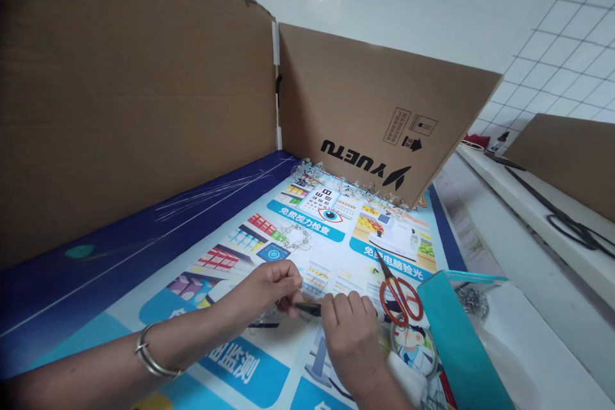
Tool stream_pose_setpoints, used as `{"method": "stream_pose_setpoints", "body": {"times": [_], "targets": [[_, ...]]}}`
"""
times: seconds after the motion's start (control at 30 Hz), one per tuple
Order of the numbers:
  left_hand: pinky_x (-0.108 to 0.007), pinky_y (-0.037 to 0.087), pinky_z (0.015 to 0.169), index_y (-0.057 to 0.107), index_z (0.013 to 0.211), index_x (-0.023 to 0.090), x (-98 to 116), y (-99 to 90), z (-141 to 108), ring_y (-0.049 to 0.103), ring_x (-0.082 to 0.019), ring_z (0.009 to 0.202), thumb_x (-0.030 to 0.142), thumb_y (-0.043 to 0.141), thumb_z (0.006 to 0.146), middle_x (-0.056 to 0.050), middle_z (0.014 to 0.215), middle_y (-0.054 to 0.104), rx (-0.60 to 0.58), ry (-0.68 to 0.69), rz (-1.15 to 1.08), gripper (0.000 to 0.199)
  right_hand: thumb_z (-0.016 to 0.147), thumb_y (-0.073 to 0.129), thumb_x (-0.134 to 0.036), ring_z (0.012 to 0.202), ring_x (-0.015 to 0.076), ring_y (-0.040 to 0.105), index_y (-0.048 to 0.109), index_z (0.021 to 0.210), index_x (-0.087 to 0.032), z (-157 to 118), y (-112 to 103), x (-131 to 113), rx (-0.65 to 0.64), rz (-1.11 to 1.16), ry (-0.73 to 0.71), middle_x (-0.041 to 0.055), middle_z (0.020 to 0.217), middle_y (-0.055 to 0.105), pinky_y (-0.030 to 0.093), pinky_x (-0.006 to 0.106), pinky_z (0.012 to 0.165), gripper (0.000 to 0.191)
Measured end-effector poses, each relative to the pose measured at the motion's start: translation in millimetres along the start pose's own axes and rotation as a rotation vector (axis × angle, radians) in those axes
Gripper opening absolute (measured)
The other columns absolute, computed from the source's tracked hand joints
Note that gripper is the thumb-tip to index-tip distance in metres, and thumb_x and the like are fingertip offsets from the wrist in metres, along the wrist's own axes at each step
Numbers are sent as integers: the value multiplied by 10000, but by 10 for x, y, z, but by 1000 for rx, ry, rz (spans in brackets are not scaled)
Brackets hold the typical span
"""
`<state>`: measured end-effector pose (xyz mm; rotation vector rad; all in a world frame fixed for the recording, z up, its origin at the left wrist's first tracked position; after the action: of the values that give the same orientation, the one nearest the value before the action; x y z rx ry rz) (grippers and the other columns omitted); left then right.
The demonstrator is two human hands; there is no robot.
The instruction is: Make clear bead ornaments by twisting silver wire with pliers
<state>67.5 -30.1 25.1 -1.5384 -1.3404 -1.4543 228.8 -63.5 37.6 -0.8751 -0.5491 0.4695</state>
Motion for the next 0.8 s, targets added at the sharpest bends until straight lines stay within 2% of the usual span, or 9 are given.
{"method": "stream_pose_setpoints", "body": {"times": [0.3, 0.43, 0.57, 0.63, 0.73, 0.8], "targets": [[-195, 412, 489, 476, 714, 144, 13, -3, 21, 591, -96, 470, 309, 521, 809, 19, 636, 600, -21, 51, 0, 196, 817, 490, -133, 660, 182, 445, 586, 890, -174, -24, 61, -1, -66, 147, 101, 35, 693, 548, 281, 324, 636, 128], [-221, 453, 517, 477, 712, 146, 33, 1, 21, 588, -103, 494, 294, 520, 806, 25, 634, 583, -55, 86, -6, 180, 819, 532, -227, 628, 152, 492, 568, 780, -192, 12, 65, 0, -188, 296, 191, 8, 670, 567, 288, 264, 576, 63], [-231, 465, 530, 483, 713, 146, 46, 8, 19, 592, -110, 518, 285, 513, 813, 27, 640, 574, -93, 121, 29, 174, 806, 568, -309, 537, 93, 478, 511, 662, -196, 45, 57, 13, -342, 437, 237, -46, 613, 560, 255, 208, 489, 191], [-231, 464, 531, 489, 722, 147, 46, 9, 17, 591, -111, 518, 286, 511, 818, 27, 639, 577, -104, 127, 50, 170, 799, 567, -332, 506, 75, 441, 479, 618, -187, 50, 67, 26, -444, 574, 288, -62, 564, 514, 232, 195, 468, 249], [-223, 460, 532, 494, 730, 150, 56, 15, 5, 589, -109, 521, 282, 510, 824, 29, 632, 577, -122, 146, 77, 163, 781, 563, -329, 506, 65, 355, 435, 585, -173, 33, 106, 34, -618, 961, 451, -69, 528, 390, 203, 193, 463, 281], [-223, 462, 537, 494, 734, 150, 69, 23, -7, 589, -110, 525, 280, 509, 827, 28, 627, 578, -135, 155, 77, 160, 762, 570, -327, 518, 64, 294, 406, 572, -170, 27, 120, 29, -685, 1180, 530, -67, 535, 320, 191, 197, 462, 296]]}}
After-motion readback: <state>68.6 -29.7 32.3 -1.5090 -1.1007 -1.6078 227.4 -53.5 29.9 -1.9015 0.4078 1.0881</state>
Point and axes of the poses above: each hand's wrist, its own z-axis towards the middle knuckle, its own y-axis out of the palm, x = y × z, the point moved 4 cm from there along z, towards the middle knuckle
